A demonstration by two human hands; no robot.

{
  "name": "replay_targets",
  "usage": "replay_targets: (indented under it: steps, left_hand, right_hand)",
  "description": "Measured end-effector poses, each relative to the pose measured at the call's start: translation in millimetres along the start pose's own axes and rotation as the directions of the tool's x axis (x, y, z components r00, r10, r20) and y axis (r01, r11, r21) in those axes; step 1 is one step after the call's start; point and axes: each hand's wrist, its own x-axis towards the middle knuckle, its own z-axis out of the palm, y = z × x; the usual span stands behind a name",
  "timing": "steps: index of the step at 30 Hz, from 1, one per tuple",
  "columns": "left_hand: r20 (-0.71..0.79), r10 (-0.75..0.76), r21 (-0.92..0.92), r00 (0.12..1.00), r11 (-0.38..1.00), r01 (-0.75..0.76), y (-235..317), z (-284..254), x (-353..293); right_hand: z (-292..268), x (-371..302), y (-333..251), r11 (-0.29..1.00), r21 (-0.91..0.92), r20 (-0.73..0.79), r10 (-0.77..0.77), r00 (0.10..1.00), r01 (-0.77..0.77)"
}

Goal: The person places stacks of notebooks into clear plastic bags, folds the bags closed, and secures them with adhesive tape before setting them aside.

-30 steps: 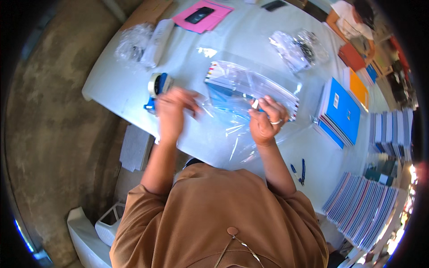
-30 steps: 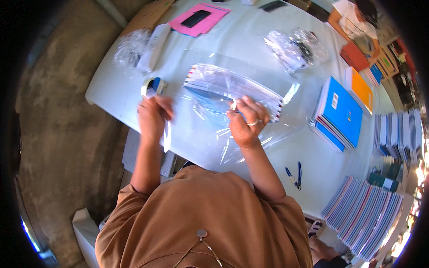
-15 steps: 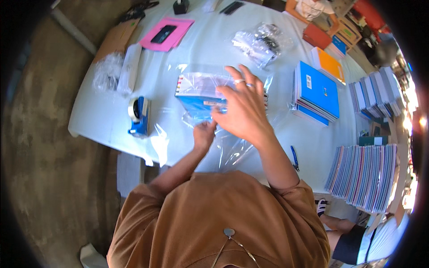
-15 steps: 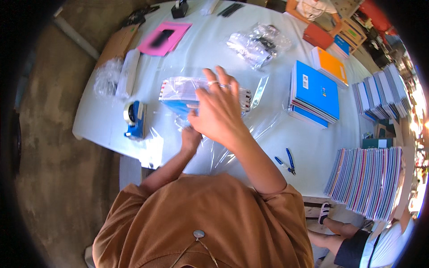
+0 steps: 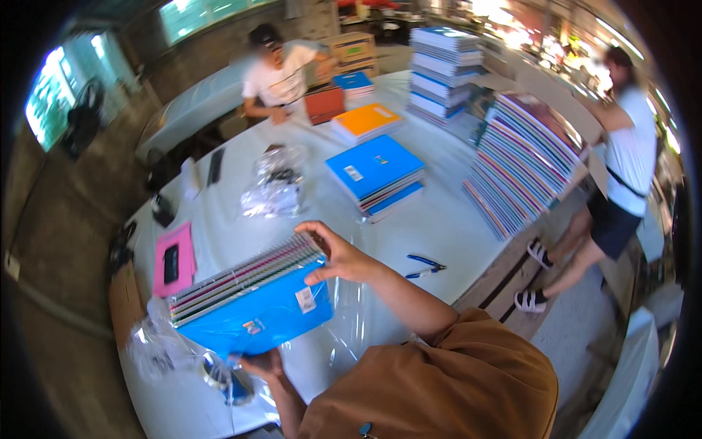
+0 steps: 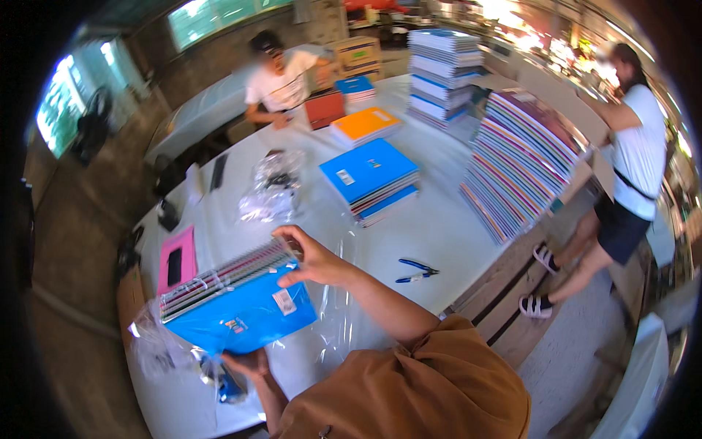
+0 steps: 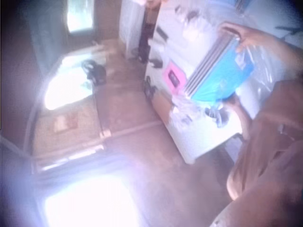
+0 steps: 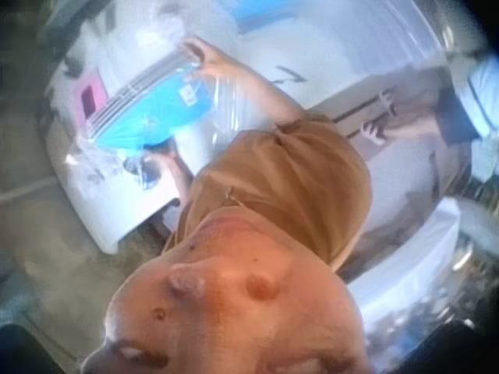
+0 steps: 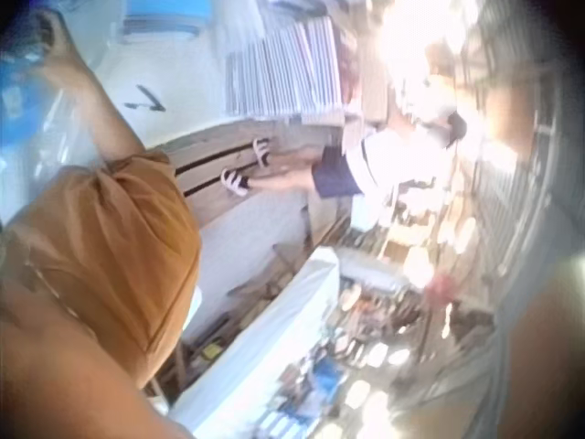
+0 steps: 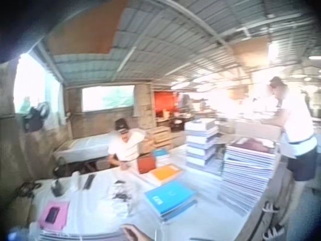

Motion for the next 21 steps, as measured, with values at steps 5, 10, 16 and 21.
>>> replay_targets:
  steps: [5,10,16,21]
  left_hand:
    - [0.174,0.232,0.906,0.957,0.342,-0.248,29,-88,41]
    - [0.36,0.234,0.85,0.903,0.315,-0.421,42,58,53]
    - [0.206,0.44,0.848,0.874,0.366,-0.384,43,112,102]
    - [0.376,0.595,0.715,0.71,0.301,-0.631,83,139,129]
  right_hand:
    - [11,-29,31,0.954,-0.246,0.21,-0.12,0.97,0.171]
    - [6,3,31,0.933,-0.298,-0.091,-0.237,0.967,0.201]
    - [33,65,10,0.945,-0.274,-0.199,-0.238,0.951,0.179]
    - [52,83,-21,0.933,-0.105,-0.297,-0.359,0.885,0.344]
